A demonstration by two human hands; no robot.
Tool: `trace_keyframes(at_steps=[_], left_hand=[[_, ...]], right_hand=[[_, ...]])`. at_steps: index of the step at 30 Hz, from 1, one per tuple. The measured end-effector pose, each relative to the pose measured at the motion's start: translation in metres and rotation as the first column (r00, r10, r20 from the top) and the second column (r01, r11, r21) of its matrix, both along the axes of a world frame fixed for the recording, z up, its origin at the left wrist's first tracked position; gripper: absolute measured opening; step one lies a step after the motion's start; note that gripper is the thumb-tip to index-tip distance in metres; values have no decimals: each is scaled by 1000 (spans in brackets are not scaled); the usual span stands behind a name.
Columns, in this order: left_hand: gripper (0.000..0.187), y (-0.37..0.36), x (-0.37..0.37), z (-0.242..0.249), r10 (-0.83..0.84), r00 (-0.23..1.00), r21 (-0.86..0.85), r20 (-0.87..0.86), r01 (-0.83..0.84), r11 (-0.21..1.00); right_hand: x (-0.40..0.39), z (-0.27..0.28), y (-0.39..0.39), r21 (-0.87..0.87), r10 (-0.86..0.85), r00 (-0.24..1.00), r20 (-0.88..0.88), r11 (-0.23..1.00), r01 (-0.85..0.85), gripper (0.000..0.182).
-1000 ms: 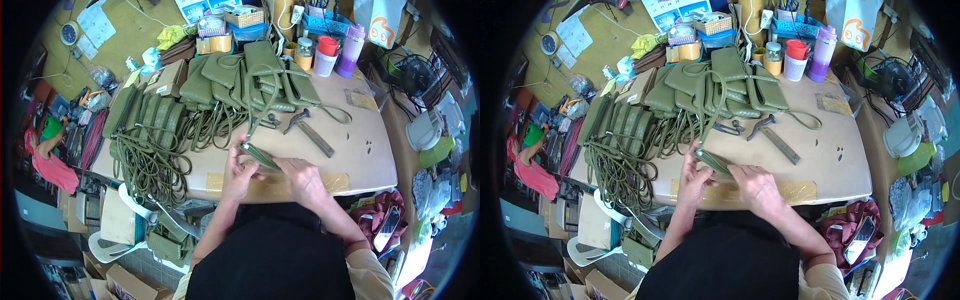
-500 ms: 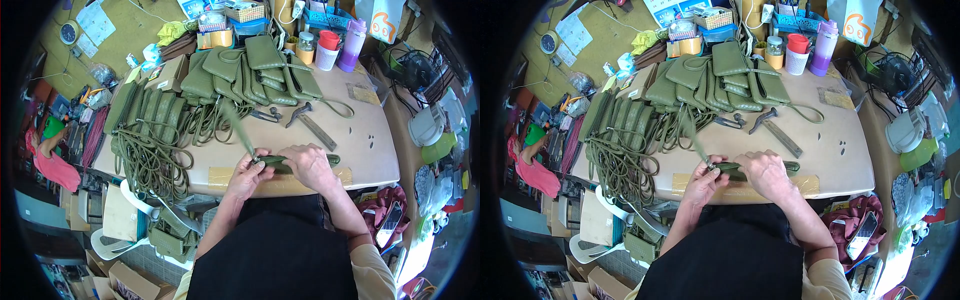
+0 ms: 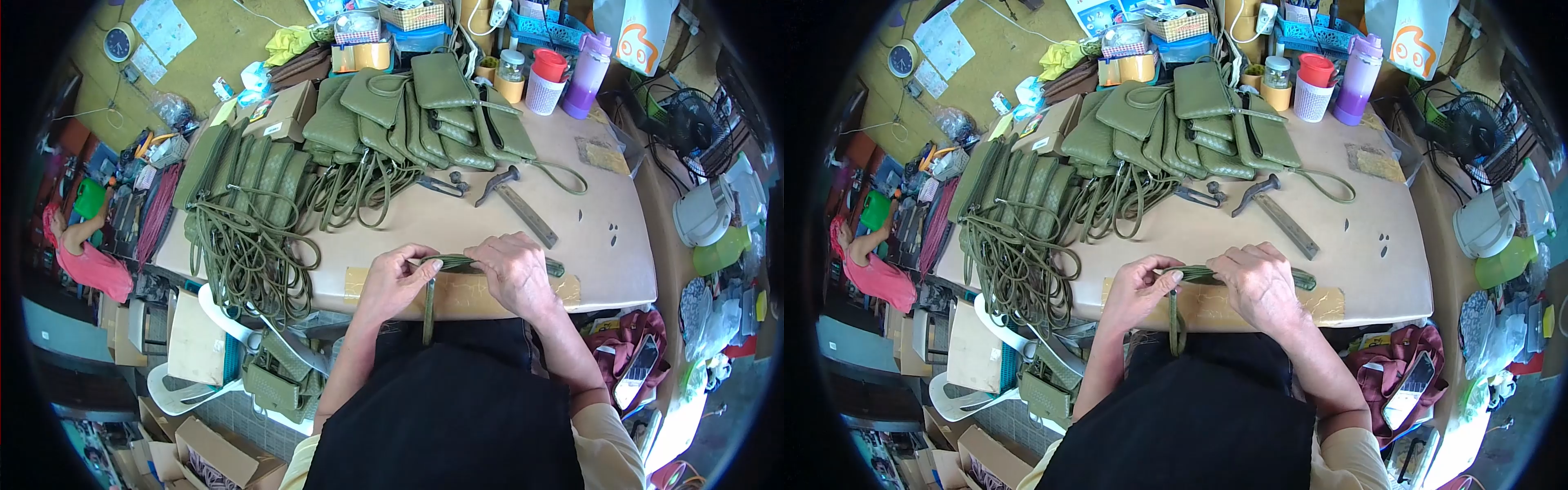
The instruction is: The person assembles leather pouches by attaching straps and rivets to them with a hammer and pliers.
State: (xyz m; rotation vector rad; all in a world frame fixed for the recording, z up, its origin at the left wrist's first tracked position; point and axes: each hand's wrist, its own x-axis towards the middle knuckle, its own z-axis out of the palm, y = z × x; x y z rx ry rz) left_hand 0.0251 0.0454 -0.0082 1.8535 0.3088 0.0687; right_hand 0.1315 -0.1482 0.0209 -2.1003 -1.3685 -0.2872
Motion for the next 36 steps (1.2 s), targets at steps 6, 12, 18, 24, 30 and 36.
trace_keyframes(at_steps=[6,12,18,24,30,36], left_hand=[[21,-8,6,-9,-47,999,4,1,47,999],[18,-10,14,-18,-43,999,109,-27,46,993],[20,-7,10,-29,-102,995,52,2,102,993],[23,-2,9,-40,-170,982,-193,86,183,964],[34,0,3,-33,-241,967,-395,79,252,883],[33,-2,-5,-2,-233,971,-301,42,235,924]], right_hand=[[7,-3,-4,-59,43,965,-257,996,-60,14],[12,-6,6,-194,-88,927,-363,981,17,16],[12,-17,9,-207,-149,898,-414,976,67,17],[15,-24,7,-180,-106,861,-497,983,17,17],[20,-20,3,-145,-56,784,-618,988,-44,18],[18,-8,-2,-108,-10,661,-750,988,-107,17]])
